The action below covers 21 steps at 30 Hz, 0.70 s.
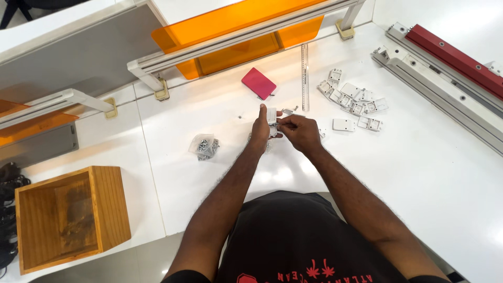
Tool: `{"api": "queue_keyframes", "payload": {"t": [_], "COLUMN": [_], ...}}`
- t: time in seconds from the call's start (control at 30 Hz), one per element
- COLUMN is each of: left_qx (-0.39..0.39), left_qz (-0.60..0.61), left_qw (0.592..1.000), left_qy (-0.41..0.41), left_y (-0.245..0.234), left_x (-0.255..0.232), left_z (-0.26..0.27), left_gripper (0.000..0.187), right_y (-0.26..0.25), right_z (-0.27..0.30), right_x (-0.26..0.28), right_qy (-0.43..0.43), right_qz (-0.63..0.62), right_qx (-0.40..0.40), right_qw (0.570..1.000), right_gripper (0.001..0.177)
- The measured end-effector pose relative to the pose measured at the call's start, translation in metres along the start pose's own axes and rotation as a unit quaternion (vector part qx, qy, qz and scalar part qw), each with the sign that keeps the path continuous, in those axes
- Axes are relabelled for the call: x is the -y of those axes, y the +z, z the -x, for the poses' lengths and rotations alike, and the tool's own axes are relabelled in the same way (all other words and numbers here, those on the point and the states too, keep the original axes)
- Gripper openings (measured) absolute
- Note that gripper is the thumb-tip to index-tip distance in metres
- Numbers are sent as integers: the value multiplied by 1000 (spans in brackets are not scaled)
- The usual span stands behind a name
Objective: The person assembles white plastic components by manually threading small screws into them, picking up individual pieces and screws from the desk surface.
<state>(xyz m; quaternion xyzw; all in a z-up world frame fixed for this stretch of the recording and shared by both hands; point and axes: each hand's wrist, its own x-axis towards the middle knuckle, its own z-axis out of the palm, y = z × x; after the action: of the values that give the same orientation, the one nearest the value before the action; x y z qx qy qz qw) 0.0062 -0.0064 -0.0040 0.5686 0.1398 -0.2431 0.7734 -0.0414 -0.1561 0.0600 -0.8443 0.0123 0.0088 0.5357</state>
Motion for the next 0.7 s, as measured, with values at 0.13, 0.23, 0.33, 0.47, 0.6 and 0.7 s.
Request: {"api": "queue_keyframes", "payload": {"t": [0.13,0.23,0.33,0.47,0.6,0.7], "left_qx": [0,-1,-8,-16,-23,-43], "left_qz": [-4,-4,-6,-13,-12,-24], "left_qw": [1000,1000,999,999,999,998], "left_qy": [-10,-24,-42,-38,-41,-50], "left_y": [-4,-3,-3,-5,-8,-8], "left_x": [1,-3,-6,-4,-6,-9], "left_z": [3,8,13,12,5,8], "left_gripper": [84,85,84,83,84,82], "right_y": [-5,-7,-8,-9,-7,-7], "right_z": [0,0,2,1,-11,-14], "right_x": [3,6,10,14,12,10], "right_qy": [-65,-114,-108,-92,-85,-104], "right_qz": [95,132,141,158,180,170], "right_qx": [17,29,39,57,73,67], "right_qw": [993,984,983,981,977,978], "right_gripper": [17,14,15,15,17,18]}}
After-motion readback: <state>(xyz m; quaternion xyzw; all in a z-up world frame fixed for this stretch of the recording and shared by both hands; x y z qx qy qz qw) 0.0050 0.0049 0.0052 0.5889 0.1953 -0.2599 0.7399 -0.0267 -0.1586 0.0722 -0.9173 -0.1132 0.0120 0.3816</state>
